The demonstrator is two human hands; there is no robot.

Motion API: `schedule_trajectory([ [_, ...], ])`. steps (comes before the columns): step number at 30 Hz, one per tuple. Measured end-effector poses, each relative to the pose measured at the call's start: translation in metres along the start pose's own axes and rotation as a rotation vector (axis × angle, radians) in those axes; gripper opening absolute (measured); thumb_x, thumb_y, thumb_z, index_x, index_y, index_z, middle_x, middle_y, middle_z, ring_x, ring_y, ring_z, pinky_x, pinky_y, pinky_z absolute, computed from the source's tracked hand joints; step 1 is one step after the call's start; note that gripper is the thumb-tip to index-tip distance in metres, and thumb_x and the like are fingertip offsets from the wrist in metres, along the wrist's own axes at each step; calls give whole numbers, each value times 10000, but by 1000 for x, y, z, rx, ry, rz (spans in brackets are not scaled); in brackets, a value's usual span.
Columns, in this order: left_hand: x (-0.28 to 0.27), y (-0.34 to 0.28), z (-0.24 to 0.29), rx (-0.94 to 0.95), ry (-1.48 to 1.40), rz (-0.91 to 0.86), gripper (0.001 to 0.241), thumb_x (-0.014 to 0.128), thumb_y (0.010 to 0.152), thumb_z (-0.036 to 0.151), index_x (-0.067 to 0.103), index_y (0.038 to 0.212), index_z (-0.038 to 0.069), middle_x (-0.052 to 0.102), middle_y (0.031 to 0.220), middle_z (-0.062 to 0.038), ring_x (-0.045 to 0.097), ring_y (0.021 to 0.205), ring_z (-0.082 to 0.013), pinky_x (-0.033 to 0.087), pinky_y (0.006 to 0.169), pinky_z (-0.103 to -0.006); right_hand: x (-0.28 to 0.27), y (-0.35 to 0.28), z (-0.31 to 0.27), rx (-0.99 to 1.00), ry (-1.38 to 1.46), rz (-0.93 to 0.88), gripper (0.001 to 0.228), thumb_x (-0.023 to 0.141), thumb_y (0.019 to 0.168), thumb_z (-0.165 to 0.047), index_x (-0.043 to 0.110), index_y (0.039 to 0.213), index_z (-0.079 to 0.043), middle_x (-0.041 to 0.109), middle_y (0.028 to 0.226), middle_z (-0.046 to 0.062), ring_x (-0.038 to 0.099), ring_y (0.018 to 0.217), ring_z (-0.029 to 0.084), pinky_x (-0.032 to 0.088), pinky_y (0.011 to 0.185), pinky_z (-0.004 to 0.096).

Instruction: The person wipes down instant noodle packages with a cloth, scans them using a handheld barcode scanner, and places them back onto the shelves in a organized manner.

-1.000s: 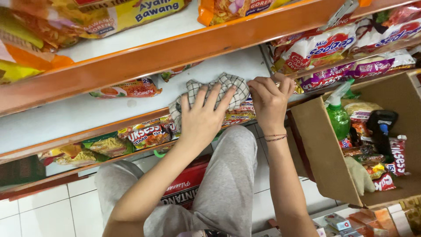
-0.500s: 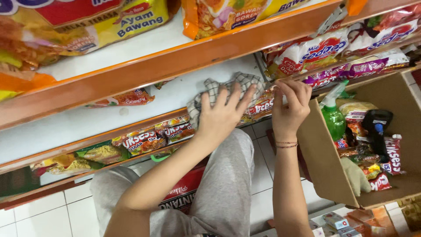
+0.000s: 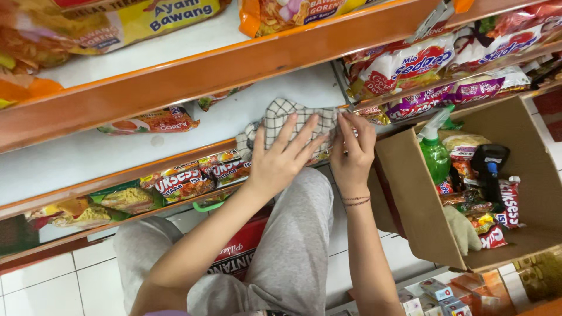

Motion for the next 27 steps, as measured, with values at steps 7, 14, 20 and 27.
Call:
schedule_trajectory([
  [7, -39, -4, -26, -333, -512, 89, 673, 643, 819, 29, 639, 1436, 297, 557, 1474, -72, 517, 1311, -331, 442, 1083, -560, 8, 5, -6, -16, -64, -21, 431, 734, 903, 48, 658, 1316, -47, 598, 1362, 127, 534, 1322, 365, 414, 1155, 471],
  [14, -73, 2, -48, -332, -263, -146, 722, 764, 742, 269, 605, 1446, 233, 548, 1481, -175, 507, 1329, -373, 360, 1028, -660, 13, 8, -5, -26, -80, -6, 364, 774, 905, 8, 670, 1250, -46, 627, 1318, 108, 561, 1332, 317, 409, 1121, 455],
  [20, -42, -20, -25, -236, 28, -197, 598, 682, 878, 279, 605, 1471, 263, 593, 1448, -133, 545, 1301, -325, 349, 1096, -604, 8, -11, 12, -44, -83, -6, 287, 738, 884, 61, 690, 1151, -32, 642, 1232, 107, 592, 1265, 297, 429, 1094, 447],
  [27, 16, -26, 13, -113, 141, 43, 396, 629, 1016, 256, 685, 1407, 225, 631, 1287, -4, 585, 1136, -198, 402, 1003, -477, 7, -27, 14, -23, -32, 26, 340, 664, 852, 131, 696, 1151, -28, 663, 1231, 103, 612, 1260, 285, 438, 1100, 441],
])
Point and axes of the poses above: each hand's wrist, its own y-axis towards the middle knuckle, its own x-axis out of the palm, z = x × y, the point moved 2 cm from there along y, towards the middle knuckle
